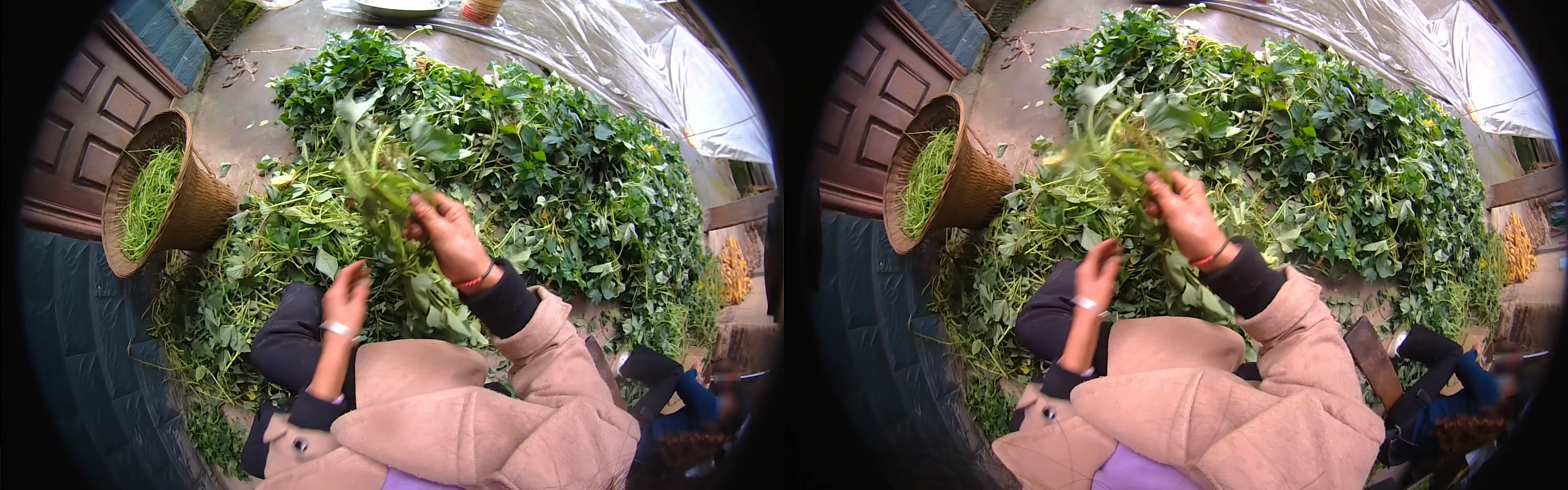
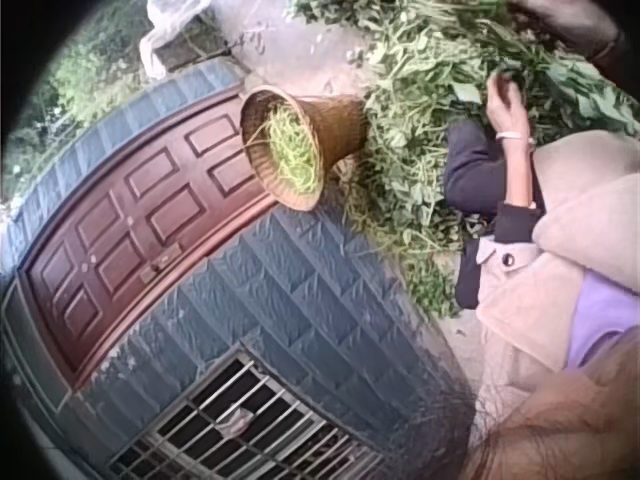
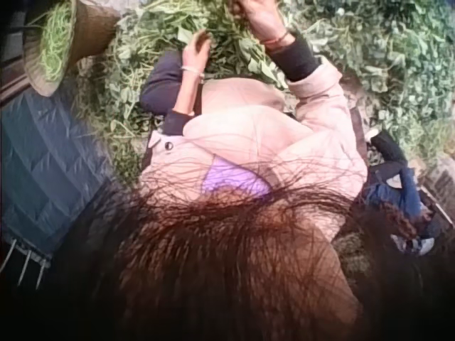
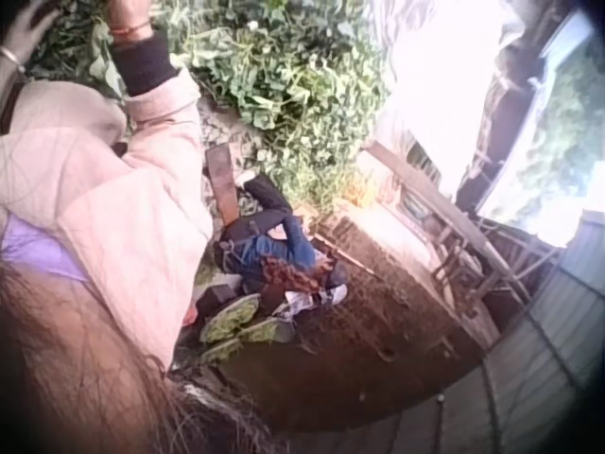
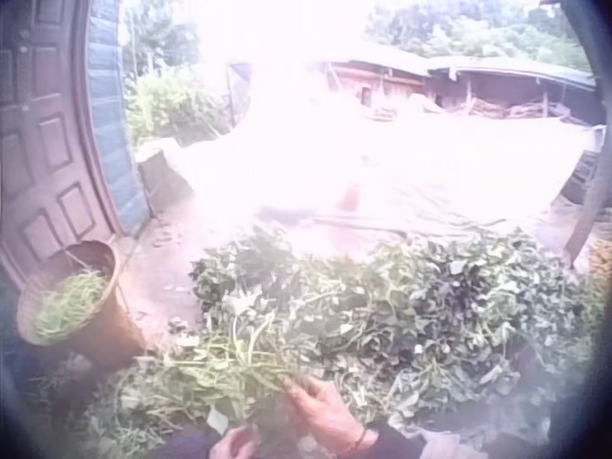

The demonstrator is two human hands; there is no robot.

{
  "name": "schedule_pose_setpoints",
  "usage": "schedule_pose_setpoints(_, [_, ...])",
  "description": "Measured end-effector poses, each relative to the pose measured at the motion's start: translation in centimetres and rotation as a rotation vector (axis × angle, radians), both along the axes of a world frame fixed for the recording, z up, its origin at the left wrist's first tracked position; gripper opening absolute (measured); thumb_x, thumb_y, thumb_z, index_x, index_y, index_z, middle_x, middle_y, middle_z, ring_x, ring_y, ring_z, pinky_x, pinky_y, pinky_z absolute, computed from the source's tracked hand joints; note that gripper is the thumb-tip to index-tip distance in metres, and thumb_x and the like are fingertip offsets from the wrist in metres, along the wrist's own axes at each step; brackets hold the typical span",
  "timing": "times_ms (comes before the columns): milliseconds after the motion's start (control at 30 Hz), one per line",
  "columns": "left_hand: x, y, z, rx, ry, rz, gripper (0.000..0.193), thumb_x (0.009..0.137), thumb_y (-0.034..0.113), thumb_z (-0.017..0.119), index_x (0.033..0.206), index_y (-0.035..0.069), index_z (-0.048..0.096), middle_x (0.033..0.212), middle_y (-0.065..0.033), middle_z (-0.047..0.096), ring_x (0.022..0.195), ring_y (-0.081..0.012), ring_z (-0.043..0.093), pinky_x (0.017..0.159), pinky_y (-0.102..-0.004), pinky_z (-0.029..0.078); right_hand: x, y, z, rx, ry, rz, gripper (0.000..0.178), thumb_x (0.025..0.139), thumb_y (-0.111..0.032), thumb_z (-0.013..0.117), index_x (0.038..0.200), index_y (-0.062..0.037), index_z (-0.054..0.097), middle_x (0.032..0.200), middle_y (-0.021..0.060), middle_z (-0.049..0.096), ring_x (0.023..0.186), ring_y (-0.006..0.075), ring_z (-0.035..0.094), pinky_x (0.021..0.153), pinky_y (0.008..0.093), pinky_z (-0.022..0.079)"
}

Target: The person sits on the floor and sorts leafy green vegetables by hand, separating stems and leaves. The person places the separated stems into a nearby woven basket and continues processing the pile of greens.

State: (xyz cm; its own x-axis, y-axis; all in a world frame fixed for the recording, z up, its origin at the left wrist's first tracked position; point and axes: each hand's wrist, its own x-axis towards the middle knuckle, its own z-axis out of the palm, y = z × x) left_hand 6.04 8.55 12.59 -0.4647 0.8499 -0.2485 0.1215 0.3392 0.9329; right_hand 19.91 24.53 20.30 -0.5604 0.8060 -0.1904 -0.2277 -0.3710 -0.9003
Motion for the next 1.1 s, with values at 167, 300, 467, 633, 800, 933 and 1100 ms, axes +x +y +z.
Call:
schedule_pose_setpoints(167, [1.9, 2.6, -11.7, -0.093, -0.016, -0.108, 0.051, 0.082, 0.018, 0.067, 0.127, 0.011, 0.043, 0.112, -0.0139, 0.062, 0.101, -0.03, 0.061, 0.087, -0.0408, 0.047, -0.7, -3.2, -1.9, 0.168, -0.056, 0.183, 0.024, 0.099, -0.022, 0.053, 0.104, -0.0001, 0.06, 0.077, -0.0038, 0.058, 0.065, 0.0033, 0.051, 0.059, 0.0191, 0.042])
schedule_pose_setpoints(300, [2.5, 0.2, -16.7, -0.139, 0.088, -0.131, 0.045, 0.079, 0.013, 0.067, 0.12, 0.01, 0.048, 0.096, -0.016, 0.066, 0.092, -0.0322, 0.065, 0.08, -0.0411, 0.048, 0.2, -1.5, -5.0, 0.265, -0.129, 0.177, 0.02, 0.1, -0.018, 0.049, 0.098, -0.0003, 0.059, 0.08, -0.0024, 0.059, 0.07, 0.0046, 0.054, 0.062, 0.0211, 0.044])
schedule_pose_setpoints(467, [1.2, -0.9, -15.1, -0.418, 0.278, -0.195, 0.056, 0.075, 0.006, 0.065, 0.128, 0.006, 0.047, 0.078, -0.0123, 0.067, 0.066, -0.0203, 0.062, 0.064, -0.0316, 0.048, 1.2, 2.6, -10.8, 0.858, -0.665, -0.2, 0.037, 0.092, -0.028, 0.061, 0.113, 0.002, 0.058, 0.093, 0.0159, 0.064, 0.09, 0.032, 0.062, 0.083, 0.0389, 0.048])
schedule_pose_setpoints(633, [0.7, -1.2, -15.6, -0.307, -0.094, -0.072, 0.051, 0.081, 0.001, 0.063, 0.129, -0.001, 0.044, 0.067, -0.0069, 0.065, 0.06, -0.0125, 0.06, 0.059, -0.0264, 0.046, 2.8, -1.0, -20.0, 0.021, -0.683, 0.296, 0.038, 0.088, -0.037, 0.065, 0.098, 0.0, 0.065, 0.083, 0.0105, 0.068, 0.071, 0.0185, 0.064, 0.062, 0.0313, 0.05])
schedule_pose_setpoints(800, [0.1, -2.6, -14.9, -0.303, 0.053, -0.272, 0.044, 0.086, 0.002, 0.059, 0.128, 0.002, 0.047, 0.07, -0.0049, 0.064, 0.063, -0.0096, 0.06, 0.061, -0.0225, 0.046, -0.4, -9.7, -21.3, -0.236, -0.523, 0.456, 0.038, 0.089, -0.041, 0.065, 0.095, -0.0033, 0.063, 0.08, 0.0007, 0.061, 0.069, 0.0063, 0.054, 0.056, 0.0224, 0.042])
schedule_pose_setpoints(933, [0.6, -1.8, -10.6, -0.066, -0.608, 0.201, 0.035, 0.094, 0.008, 0.052, 0.129, 0.008, 0.049, 0.073, -0.0094, 0.063, 0.054, -0.0149, 0.059, 0.051, -0.0273, 0.05, -0.2, -8.8, -18.2, -0.463, -0.373, 0.41, 0.049, 0.092, -0.051, 0.056, 0.109, -0.0053, 0.059, 0.101, 0.0046, 0.06, 0.094, 0.0145, 0.057, 0.085, 0.0329, 0.043])
schedule_pose_setpoints(1100, [-2.4, -3.0, -12.3, -0.155, -0.594, 0.615, 0.03, 0.099, 0.025, 0.051, 0.124, 0.009, 0.051, 0.105, -0.0115, 0.065, 0.082, -0.0229, 0.07, 0.075, -0.0344, 0.057, 2.2, 0.2, -16.8, -0.617, 0.33, 0.003, 0.065, 0.09, -0.051, 0.058, 0.138, -0.0131, 0.036, 0.123, 0.0204, 0.052, 0.108, 0.0339, 0.059, 0.093, 0.0479, 0.049])
